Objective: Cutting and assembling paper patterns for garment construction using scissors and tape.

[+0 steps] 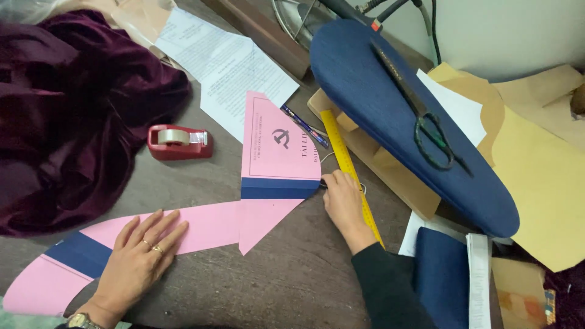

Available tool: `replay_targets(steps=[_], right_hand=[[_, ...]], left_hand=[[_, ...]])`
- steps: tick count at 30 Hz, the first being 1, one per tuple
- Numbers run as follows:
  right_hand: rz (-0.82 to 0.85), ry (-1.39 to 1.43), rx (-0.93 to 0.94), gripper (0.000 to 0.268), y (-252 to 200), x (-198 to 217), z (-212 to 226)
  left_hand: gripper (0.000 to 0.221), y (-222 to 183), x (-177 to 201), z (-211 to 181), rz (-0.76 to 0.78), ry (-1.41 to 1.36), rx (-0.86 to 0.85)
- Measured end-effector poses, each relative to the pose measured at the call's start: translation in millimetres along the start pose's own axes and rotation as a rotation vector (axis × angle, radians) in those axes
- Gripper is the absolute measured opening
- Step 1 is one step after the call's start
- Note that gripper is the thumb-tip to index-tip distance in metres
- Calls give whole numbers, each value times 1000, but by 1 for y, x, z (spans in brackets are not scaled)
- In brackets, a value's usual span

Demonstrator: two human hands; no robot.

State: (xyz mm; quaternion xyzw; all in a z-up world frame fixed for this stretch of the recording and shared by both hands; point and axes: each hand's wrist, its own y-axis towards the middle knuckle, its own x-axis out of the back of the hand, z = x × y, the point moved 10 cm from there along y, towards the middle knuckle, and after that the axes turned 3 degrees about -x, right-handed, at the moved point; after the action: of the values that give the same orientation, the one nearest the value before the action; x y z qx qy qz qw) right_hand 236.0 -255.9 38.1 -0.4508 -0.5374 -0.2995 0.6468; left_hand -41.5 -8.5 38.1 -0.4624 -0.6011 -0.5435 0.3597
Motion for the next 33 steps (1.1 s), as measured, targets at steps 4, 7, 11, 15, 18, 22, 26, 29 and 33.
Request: replay_targets(steps=[4, 7, 11, 15, 18, 22, 26, 29, 33], right_hand=[[62, 0, 97, 24, 6, -4, -4], [-29, 8, 44, 23, 8, 9, -44], [-159, 65, -30, 21, 19, -9, -120], [-141, 179, -112, 53, 0, -2, -106], [-82, 283, -216, 63, -5, -1, -97], [-17, 382, -290, 60, -10, 6, -98], [14, 511, -218, 49, -14, 43, -73], [332, 430, -422, 53, -31, 51, -60], [77, 623, -136, 13, -34, 106, -61]], left_hand=[[58, 1, 1, 0, 4, -3, 3], [58, 2, 3, 0, 20, -14, 9], [50, 9, 3, 1, 26, -52, 16], [48, 2, -9, 6, 82, -101, 79], [46, -1, -15, 11, 86, -137, 132], [42, 2, -11, 8, 47, -174, 102], [37, 3, -11, 8, 50, -199, 86], [28, 10, 8, -2, -48, -248, -23], [25, 10, -1, 3, 1, -264, 25]])
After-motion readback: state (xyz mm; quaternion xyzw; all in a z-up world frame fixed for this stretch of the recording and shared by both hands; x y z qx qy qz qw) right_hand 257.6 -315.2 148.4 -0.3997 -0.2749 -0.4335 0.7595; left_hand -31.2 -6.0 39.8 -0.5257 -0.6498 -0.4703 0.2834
